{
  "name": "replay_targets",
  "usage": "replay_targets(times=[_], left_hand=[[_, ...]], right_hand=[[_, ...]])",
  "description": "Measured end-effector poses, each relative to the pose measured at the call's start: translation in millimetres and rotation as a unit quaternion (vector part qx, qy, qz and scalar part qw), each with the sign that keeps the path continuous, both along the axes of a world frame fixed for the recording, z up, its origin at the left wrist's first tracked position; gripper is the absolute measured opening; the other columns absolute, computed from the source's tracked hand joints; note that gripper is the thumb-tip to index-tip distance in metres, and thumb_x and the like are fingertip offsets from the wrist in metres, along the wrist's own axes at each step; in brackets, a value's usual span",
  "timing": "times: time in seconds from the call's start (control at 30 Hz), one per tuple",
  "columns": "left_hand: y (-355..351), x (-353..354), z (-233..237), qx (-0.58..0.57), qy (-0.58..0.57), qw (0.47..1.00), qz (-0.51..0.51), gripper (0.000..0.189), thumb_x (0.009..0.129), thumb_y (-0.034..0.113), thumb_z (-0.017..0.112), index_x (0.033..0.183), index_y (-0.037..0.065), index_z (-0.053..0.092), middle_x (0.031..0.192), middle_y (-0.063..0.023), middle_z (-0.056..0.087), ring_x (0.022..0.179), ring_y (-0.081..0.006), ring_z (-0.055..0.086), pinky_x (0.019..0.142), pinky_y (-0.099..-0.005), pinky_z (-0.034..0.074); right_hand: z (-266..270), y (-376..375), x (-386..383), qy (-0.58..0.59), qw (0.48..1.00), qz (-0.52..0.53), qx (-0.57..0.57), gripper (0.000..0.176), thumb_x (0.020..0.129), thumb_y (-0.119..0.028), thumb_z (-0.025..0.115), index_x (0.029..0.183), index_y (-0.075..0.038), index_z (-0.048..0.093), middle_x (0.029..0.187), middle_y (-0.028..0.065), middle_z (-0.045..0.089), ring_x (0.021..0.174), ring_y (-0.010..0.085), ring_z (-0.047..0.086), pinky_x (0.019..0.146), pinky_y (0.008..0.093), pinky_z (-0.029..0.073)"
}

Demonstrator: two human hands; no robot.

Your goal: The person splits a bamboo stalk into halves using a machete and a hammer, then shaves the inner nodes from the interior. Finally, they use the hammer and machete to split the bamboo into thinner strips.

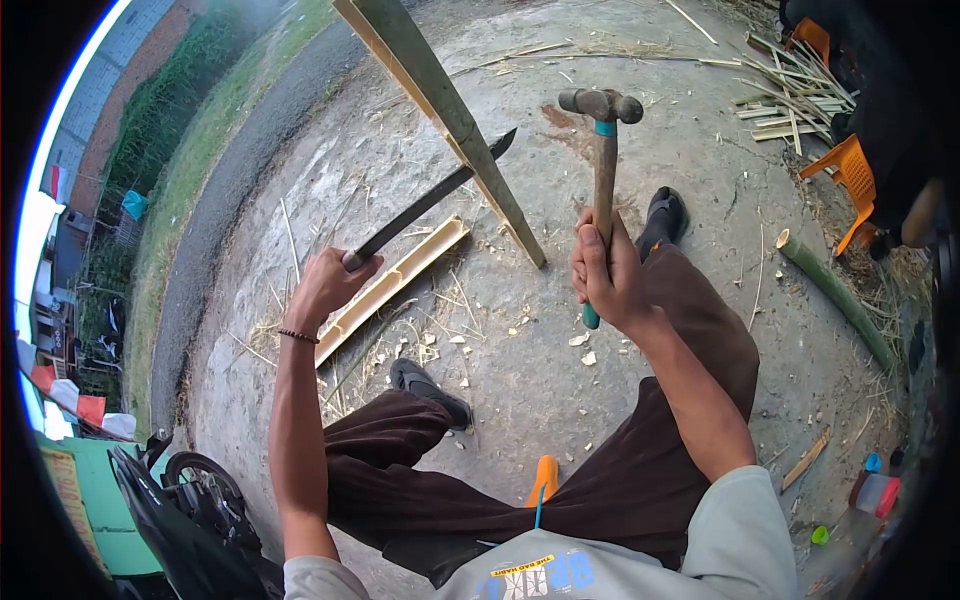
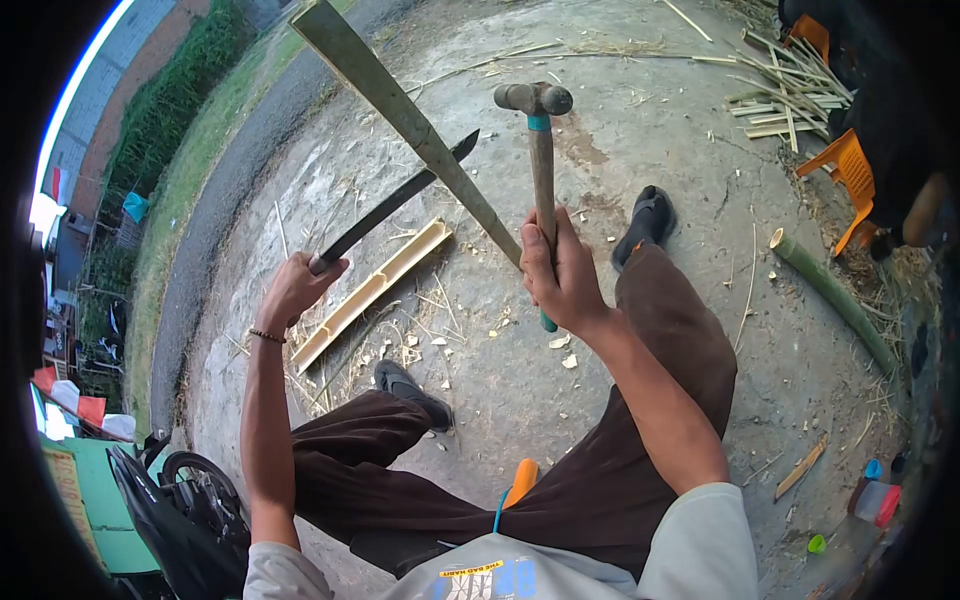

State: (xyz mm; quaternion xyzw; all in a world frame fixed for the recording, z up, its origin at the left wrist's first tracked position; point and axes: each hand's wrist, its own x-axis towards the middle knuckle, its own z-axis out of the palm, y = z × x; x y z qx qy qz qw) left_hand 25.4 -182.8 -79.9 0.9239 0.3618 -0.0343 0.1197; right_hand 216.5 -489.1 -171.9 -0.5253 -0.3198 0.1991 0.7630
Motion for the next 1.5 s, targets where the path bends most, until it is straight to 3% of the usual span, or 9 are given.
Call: replay_targets(times=[0.43, 0.47, 0.5, 0.57, 0.67, 0.93, 1.0, 1.2, 1.5], left_hand=[[2.3, -17.9, -8.9, -0.019, -0.025, 0.999, 0.016, 0.057, 0.081, 0.051, 0.076, 0.062, 0.001, 0.059, 0.052, -0.0007, 0.044, 0.049, -0.0110, 0.040, 0.050, -0.0352, 0.036], [1.0, -19.0, -7.5, -0.007, 0.000, 1.000, 0.023, 0.056, 0.082, 0.052, 0.075, 0.075, -0.003, 0.066, 0.056, -0.0138, 0.053, 0.053, -0.0197, 0.048, 0.057, -0.0399, 0.043], [1.7, -19.6, -7.7, -0.006, 0.013, 0.999, 0.032, 0.058, 0.081, 0.054, 0.075, 0.072, -0.003, 0.066, 0.055, -0.0135, 0.053, 0.051, -0.0197, 0.048, 0.056, -0.0401, 0.043], [7.4, -22.7, -11.1, -0.013, 0.014, 0.999, 0.037, 0.060, 0.080, 0.053, 0.077, 0.058, 0.002, 0.055, 0.049, 0.0000, 0.041, 0.046, -0.0092, 0.037, 0.045, -0.0343, 0.034], [6.7, -24.7, -12.0, -0.022, -0.008, 0.999, 0.048, 0.061, 0.081, 0.054, 0.076, 0.057, 0.001, 0.055, 0.049, 0.0002, 0.040, 0.045, -0.0091, 0.036, 0.044, -0.0340, 0.033], [4.8, -24.0, -10.4, -0.031, -0.024, 0.999, 0.025, 0.061, 0.081, 0.052, 0.077, 0.055, 0.002, 0.053, 0.049, 0.0020, 0.037, 0.047, -0.0087, 0.032, 0.044, -0.0353, 0.029], [3.0, -23.0, -9.7, -0.036, -0.015, 0.998, 0.051, 0.063, 0.081, 0.052, 0.077, 0.053, 0.003, 0.049, 0.049, 0.0027, 0.035, 0.048, -0.0087, 0.030, 0.044, -0.0355, 0.028], [10.3, -25.7, -15.5, -0.046, -0.010, 0.997, 0.058, 0.063, 0.082, 0.051, 0.077, 0.052, 0.005, 0.045, 0.049, 0.0046, 0.034, 0.046, -0.0072, 0.030, 0.043, -0.0332, 0.025], [9.6, -23.7, -12.8, -0.045, 0.022, 0.996, 0.078, 0.059, 0.083, 0.046, 0.077, 0.053, 0.002, 0.052, 0.048, 0.0026, 0.039, 0.048, -0.0078, 0.033, 0.046, -0.0339, 0.027]], right_hand=[[48.3, -50.8, 23.6, 0.122, 0.991, -0.032, 0.048, 0.027, 0.104, -0.035, 0.050, 0.097, -0.009, 0.045, 0.058, -0.0023, 0.039, 0.045, 0.0065, 0.041, 0.044, 0.0244, 0.041], [48.8, -53.1, 25.6, 0.123, 0.990, -0.043, 0.050, 0.029, 0.104, -0.037, 0.047, 0.097, -0.008, 0.044, 0.058, -0.0025, 0.038, 0.044, 0.0074, 0.040, 0.044, 0.0256, 0.041], [51.1, -54.3, 26.8, 0.124, 0.990, -0.054, 0.051, 0.032, 0.105, -0.039, 0.045, 0.097, -0.008, 0.043, 0.057, -0.0026, 0.037, 0.044, 0.0083, 0.040, 0.044, 0.0269, 0.041], [59.6, -56.7, 27.8, 0.140, 0.987, -0.078, 0.027, 0.038, 0.105, -0.042, 0.041, 0.088, -0.008, 0.043, 0.056, -0.0024, 0.035, 0.043, 0.0104, 0.040, 0.044, 0.0291, 0.041], [59.7, -57.5, 33.5, 0.230, 0.970, -0.058, 0.059, 0.053, 0.104, -0.046, 0.040, 0.062, -0.014, 0.034, 0.051, -0.0026, 0.031, 0.040, 0.0108, 0.038, 0.043, 0.0284, 0.039], [59.8, -55.3, 35.4, 0.287, 0.955, -0.058, 0.053, 0.055, 0.103, -0.045, 0.041, 0.058, -0.016, 0.033, 0.047, -0.0040, 0.030, 0.038, 0.0092, 0.036, 0.041, 0.0278, 0.038], [57.7, -51.1, 31.5, 0.274, 0.956, -0.075, 0.070, 0.052, 0.103, -0.044, 0.044, 0.060, -0.019, 0.032, 0.047, -0.0076, 0.028, 0.035, 0.0032, 0.034, 0.036, 0.0204, 0.035], [64.3, -53.3, 33.8, 0.316, 0.947, -0.050, 0.030, 0.056, 0.103, -0.044, 0.041, 0.056, -0.016, 0.032, 0.046, -0.0038, 0.030, 0.038, 0.0094, 0.036, 0.043, 0.0266, 0.039], [52.9, -56.1, 37.9, 0.380, 0.916, -0.033, 0.120, 0.023, 0.103, -0.034, 0.046, 0.092, -0.015, 0.039, 0.058, -0.0060, 0.033, 0.042, 0.0047, 0.038, 0.042, 0.0220, 0.039]])
